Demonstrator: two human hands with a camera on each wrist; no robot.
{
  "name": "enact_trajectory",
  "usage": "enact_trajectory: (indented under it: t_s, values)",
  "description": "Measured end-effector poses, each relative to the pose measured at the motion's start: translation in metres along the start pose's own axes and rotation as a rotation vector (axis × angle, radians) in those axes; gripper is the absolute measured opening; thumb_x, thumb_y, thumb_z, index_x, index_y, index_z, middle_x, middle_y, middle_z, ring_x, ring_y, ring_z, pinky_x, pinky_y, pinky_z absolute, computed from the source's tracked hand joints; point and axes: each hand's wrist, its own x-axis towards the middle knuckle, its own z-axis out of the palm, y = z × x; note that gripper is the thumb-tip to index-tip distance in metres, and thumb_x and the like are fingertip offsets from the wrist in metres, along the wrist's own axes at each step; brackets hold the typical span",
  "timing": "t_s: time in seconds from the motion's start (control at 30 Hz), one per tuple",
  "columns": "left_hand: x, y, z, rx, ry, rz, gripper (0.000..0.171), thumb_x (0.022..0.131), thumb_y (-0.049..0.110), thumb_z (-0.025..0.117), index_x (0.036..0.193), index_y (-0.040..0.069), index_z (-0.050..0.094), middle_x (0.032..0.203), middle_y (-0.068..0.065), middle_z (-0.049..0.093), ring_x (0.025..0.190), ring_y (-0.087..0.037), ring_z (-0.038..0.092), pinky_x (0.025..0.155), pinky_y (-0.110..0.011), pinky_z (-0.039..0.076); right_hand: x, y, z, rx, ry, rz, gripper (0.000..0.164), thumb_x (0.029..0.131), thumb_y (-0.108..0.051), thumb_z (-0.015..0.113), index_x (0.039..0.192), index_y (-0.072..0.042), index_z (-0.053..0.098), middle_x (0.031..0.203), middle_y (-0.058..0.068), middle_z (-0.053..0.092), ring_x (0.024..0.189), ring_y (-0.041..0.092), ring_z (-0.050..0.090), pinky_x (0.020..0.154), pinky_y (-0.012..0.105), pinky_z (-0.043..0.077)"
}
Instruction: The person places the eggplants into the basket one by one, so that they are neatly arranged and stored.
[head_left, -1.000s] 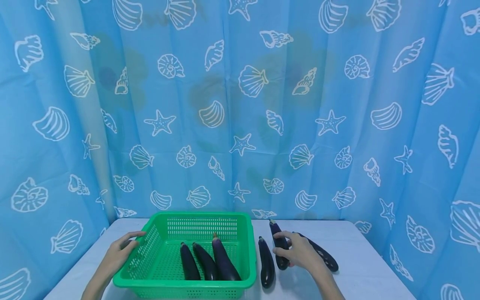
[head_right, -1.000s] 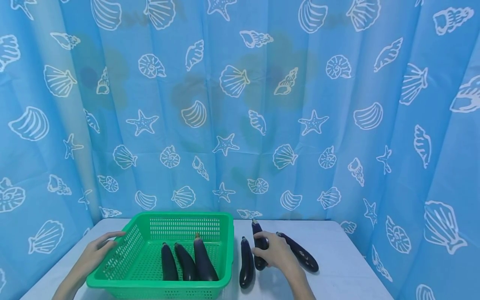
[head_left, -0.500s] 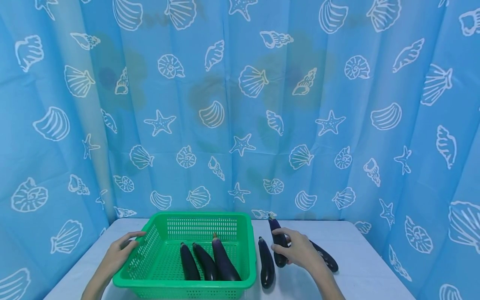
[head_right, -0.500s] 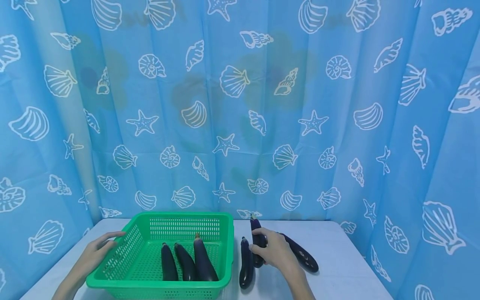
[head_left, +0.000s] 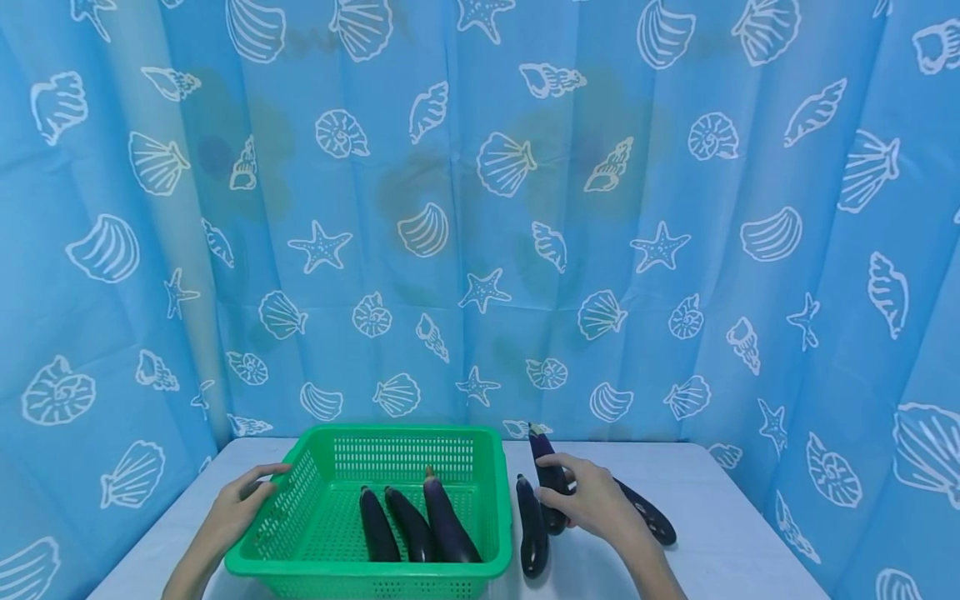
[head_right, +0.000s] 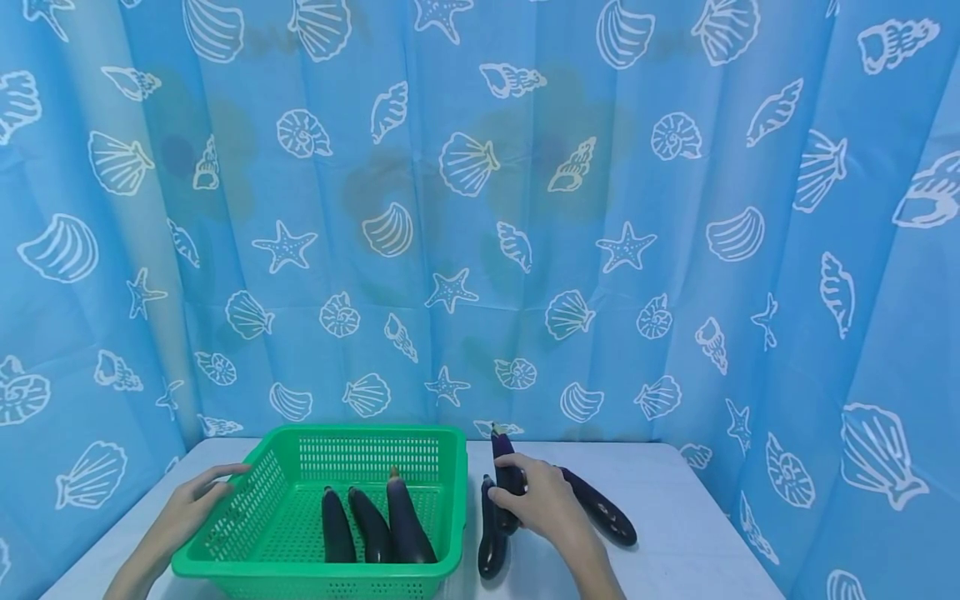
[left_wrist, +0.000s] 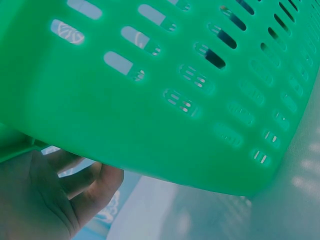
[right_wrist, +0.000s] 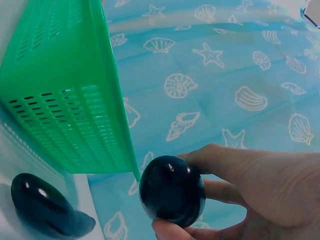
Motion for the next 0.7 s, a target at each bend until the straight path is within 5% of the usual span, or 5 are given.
enact_trajectory:
  t_s: [0.7]
  values:
    - [-0.002,0.001,0.000,0.030,-0.004,0.016,0.047,0.106,0.035,0.042,0.143,0.007,0.050,0.142,-0.032,0.048,0.117,-0.043,0.059,0.094,-0.048,0.058,-0.005,-0.019,0.014,0.089,-0.031,-0.079,0.051,0.088,-0.037,0.072,0.133,-0.017,0.059,0.099,0.013,0.067,0.070,0.014,0.066,0.055,0.029,0.063]
